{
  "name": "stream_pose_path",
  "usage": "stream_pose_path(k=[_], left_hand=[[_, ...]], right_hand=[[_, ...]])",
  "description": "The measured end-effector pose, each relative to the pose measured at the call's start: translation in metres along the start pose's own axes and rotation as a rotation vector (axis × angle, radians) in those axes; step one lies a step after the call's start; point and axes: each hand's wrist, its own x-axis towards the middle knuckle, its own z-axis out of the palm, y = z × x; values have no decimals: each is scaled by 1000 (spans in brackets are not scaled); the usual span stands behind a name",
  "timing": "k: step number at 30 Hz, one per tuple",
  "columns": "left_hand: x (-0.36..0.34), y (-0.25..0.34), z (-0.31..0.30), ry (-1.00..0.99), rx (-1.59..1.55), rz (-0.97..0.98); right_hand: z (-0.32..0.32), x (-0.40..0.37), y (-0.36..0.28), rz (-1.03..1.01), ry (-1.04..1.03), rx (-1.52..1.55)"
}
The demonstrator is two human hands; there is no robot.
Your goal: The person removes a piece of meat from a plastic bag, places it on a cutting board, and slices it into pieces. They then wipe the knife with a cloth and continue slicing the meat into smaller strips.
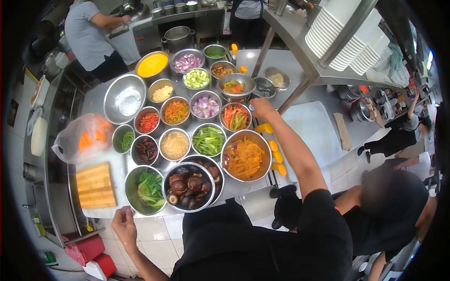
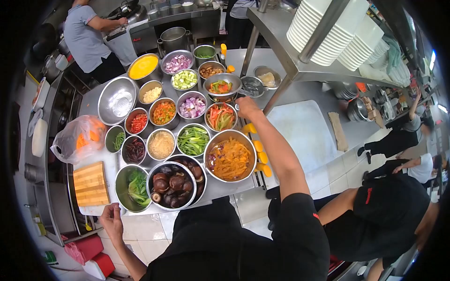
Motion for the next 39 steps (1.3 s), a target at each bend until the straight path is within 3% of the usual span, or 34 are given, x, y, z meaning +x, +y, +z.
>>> stream_pose_path(k=[2,3,8,17,24,26,28,30,34,37,38,39], left_hand=[[-4,-6,10,-7,48,-38],[3,-21,-28,8,64,-25],[-5,-49,-35,31,39,-59],[-1,-52,-23,22,-35,-28],[7,5,-1,-62,-92,29],[9,49,12,-120,-410,35],[9,100,29,-291,-679,-56],[10,152,59,-612,-901,-129],[16,228,135,-1098,-1025,-355],[14,270,141,-1241,-1107,-495],[16,267,136,-1176,-1131,-478],[18,262,133,-1237,-1280,-446]], right_hand=[[-5,4,19,-52,45,-53],[2,1,-14,-62,57,-33],[-15,-22,-19,-83,150,58],[-73,-73,-45,-117,344,80],[-146,-128,-72,-288,523,84],[-168,-149,-83,-359,529,92],[-189,-171,-94,-445,575,71],[-206,-192,-109,-582,642,18],[-235,-236,-147,-781,685,-78],[-237,-261,-174,-837,637,-133],[-234,-263,-183,-902,643,-122],[-231,-266,-192,-962,661,-143]])
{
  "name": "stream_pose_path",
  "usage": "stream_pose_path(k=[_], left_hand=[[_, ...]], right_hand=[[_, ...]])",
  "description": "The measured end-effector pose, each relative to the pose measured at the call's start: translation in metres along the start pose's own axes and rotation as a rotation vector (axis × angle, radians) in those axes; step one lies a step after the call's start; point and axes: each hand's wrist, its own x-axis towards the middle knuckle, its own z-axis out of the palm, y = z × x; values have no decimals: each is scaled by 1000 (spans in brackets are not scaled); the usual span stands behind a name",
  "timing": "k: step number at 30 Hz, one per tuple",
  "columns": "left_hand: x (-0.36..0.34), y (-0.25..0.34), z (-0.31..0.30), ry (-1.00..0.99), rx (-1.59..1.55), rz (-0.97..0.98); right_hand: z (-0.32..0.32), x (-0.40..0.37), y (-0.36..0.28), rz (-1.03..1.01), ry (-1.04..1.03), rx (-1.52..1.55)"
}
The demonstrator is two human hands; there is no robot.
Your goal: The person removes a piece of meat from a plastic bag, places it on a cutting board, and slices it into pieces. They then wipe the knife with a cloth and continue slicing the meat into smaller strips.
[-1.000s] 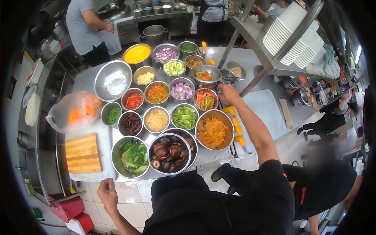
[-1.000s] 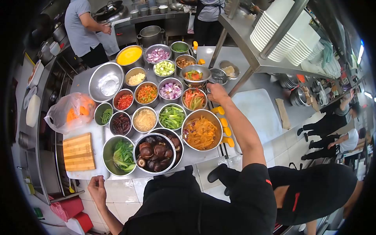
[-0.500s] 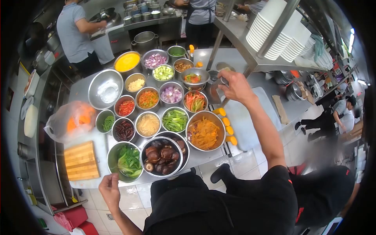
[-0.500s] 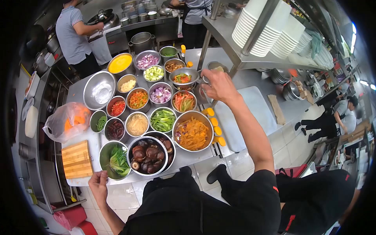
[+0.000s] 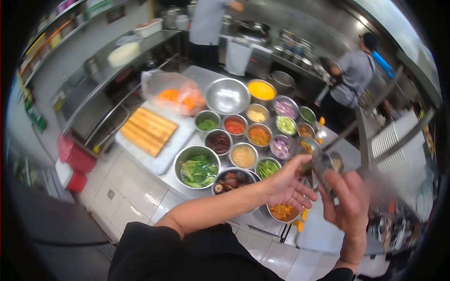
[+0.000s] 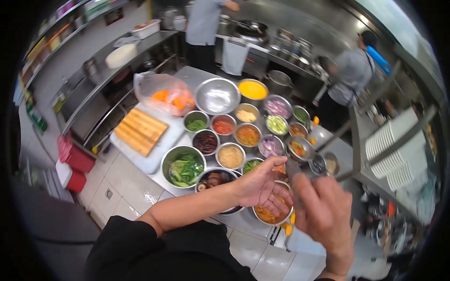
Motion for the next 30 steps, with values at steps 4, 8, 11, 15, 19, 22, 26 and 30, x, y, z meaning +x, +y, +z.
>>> stream_pose_path(k=[4,8,11,15,19,22,26,30], left_hand=[[-44,9,-21,-9,-230,161],[-104,18,-60,268,-355,117],[-178,22,-87,229,-352,221],[-281,29,-118,356,-253,423],[-368,29,-140,675,73,587],[-417,28,-158,1048,338,589],[-455,25,-175,1400,721,663],[-481,41,-194,1502,813,627]], right_hand=[[21,19,-41,-293,-19,-24],[52,59,-99,-672,-35,-132],[63,105,-141,-850,-159,155],[105,188,-187,-602,-24,739],[192,260,-238,16,190,875],[267,291,-286,112,48,1039],[299,311,-350,68,-71,1233],[320,337,-379,89,-73,1265]])
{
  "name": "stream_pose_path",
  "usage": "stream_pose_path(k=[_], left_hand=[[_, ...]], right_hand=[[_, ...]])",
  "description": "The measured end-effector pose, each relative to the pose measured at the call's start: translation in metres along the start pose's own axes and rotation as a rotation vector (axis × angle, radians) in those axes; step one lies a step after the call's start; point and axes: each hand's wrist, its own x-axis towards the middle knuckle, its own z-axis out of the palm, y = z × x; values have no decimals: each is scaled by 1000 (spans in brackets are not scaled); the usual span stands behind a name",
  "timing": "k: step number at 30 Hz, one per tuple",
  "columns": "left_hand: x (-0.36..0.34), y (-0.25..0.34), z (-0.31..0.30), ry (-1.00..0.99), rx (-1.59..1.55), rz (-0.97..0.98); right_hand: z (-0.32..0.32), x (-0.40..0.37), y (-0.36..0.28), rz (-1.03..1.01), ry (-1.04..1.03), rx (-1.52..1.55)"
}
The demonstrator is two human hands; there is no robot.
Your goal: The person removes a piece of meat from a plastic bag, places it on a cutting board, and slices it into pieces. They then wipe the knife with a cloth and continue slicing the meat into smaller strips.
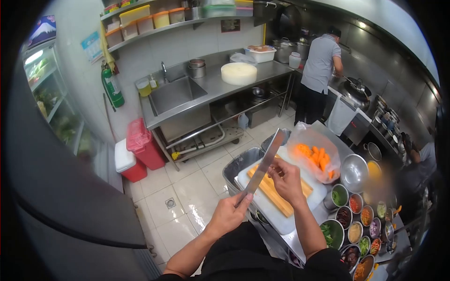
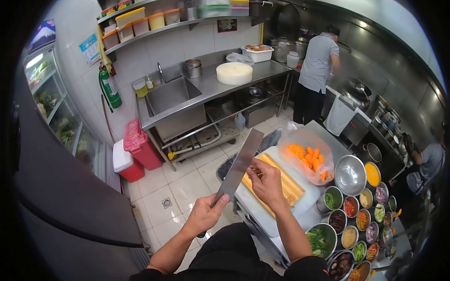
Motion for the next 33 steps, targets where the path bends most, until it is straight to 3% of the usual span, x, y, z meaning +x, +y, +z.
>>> stream_pose_path(k=[3,5,8,12,16,18,21,24,26,28,33], left_hand=[[29,-6,-12,6,18,58],[52,-6,-21,-29,24,74],[94,-11,-33,-11,113,165],[153,-6,-56,-27,248,149],[199,-25,-94,51,350,179],[211,-45,-119,92,329,133],[220,-89,-161,210,302,7],[227,-134,-203,337,347,-186],[239,-158,-233,345,354,-284],[252,-190,-262,374,575,-432],[315,-217,-316,423,515,-347]], right_hand=[[8,25,7,14,18,-31],[13,44,16,-82,51,-195],[27,74,31,-60,136,-127],[53,122,56,-19,213,-107],[95,171,69,15,114,-107],[120,191,75,-17,28,-143],[151,218,81,36,-305,-96],[176,238,108,38,-362,-96],[184,250,129,59,-337,-114],[189,253,155,126,-202,-165],[181,246,205,400,-89,-526]])
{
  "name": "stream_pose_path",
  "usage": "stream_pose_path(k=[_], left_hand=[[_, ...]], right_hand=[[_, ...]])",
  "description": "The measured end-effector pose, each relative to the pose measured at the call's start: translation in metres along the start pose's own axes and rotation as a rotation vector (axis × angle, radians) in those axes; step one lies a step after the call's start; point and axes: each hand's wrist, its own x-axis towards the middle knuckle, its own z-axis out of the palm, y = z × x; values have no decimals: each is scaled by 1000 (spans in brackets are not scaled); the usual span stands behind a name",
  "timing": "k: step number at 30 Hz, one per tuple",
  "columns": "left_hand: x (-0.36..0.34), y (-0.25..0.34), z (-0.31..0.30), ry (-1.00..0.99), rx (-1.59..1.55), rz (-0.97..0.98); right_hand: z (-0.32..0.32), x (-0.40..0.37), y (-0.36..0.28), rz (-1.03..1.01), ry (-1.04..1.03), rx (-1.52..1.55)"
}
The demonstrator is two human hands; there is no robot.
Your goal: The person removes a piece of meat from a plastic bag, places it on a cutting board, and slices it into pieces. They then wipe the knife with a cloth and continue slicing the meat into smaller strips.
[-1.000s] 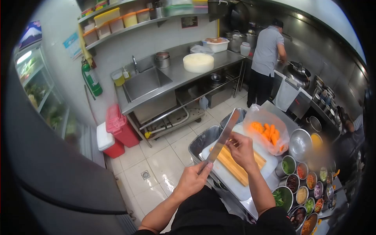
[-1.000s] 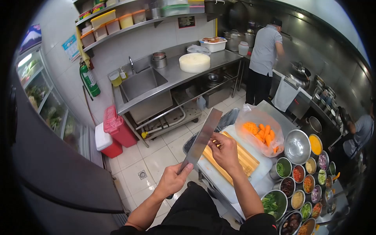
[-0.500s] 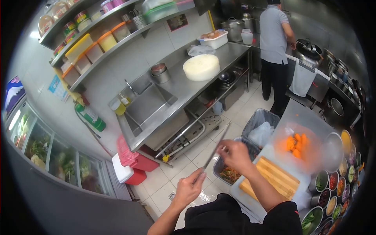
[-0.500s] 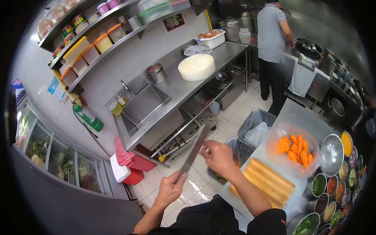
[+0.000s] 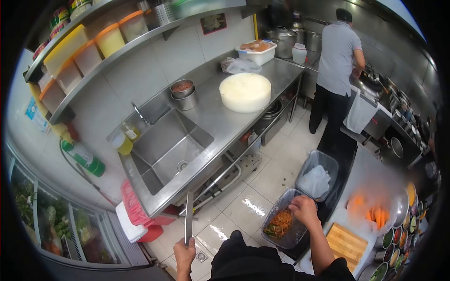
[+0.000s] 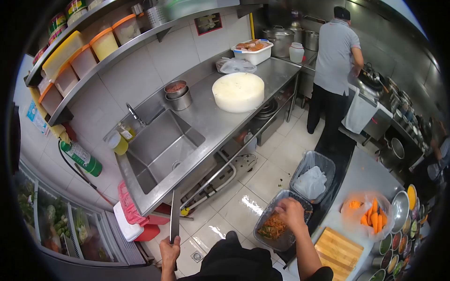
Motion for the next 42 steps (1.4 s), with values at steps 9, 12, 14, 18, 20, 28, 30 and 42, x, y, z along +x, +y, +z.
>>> stream_pose_path(k=[9,12,14,18,20,28,30,42], left_hand=[[160,72,23,-104,-253,274],[191,102,42,-190,-433,265],[213,113,56,-226,-454,239],[237,145,64,-185,-403,201],[255,149,68,-122,-271,203],[271,172,78,69,-100,8],[275,178,82,56,-55,-12],[377,263,174,47,-28,29]], right_hand=[[-6,-43,32,316,78,-129],[-26,-35,29,431,148,-133],[-30,-18,38,429,205,-151],[-32,40,67,399,289,-117],[-27,86,90,340,317,-107],[18,345,51,-92,238,137],[22,400,4,-186,114,237],[34,630,-60,-372,-48,105]])
